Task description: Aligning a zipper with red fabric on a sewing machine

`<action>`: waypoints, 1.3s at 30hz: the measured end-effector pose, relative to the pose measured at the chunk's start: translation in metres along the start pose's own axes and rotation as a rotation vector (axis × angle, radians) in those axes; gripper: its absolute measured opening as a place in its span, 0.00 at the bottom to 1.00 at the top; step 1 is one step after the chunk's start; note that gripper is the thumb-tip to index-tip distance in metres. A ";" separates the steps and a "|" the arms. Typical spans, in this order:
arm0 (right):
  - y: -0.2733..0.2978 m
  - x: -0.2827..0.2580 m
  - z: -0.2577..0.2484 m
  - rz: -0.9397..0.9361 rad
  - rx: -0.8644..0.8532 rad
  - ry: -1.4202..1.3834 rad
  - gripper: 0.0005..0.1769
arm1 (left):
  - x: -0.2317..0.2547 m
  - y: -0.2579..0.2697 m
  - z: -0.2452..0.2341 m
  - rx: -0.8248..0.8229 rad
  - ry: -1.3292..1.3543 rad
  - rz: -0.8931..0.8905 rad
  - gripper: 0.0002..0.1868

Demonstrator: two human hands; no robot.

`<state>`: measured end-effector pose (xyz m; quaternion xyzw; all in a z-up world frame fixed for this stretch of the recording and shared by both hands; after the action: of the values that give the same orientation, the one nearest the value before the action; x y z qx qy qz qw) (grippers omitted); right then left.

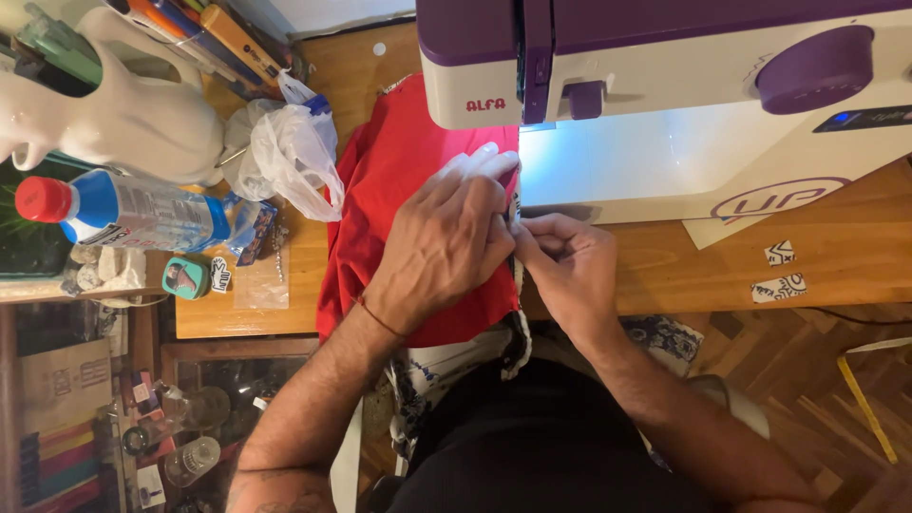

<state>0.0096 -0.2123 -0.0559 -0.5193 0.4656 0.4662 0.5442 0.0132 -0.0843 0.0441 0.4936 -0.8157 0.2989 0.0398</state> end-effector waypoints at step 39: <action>0.004 0.030 -0.001 -0.043 0.036 -0.060 0.06 | 0.007 0.005 0.015 0.114 -0.183 -0.075 0.10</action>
<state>0.0097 -0.2129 -0.0864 -0.5048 0.4462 0.4614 0.5772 0.0096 -0.0960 0.0319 0.5506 -0.7786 0.2967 -0.0516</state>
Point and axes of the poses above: each hand's wrist, its own y-axis away from the middle knuckle, its own z-axis out of the palm, x = y × z, the point moved 8 cm from there along -y, towards the middle knuckle, and after that the axes turned 10 degrees about -z, right-handed, at the moved point
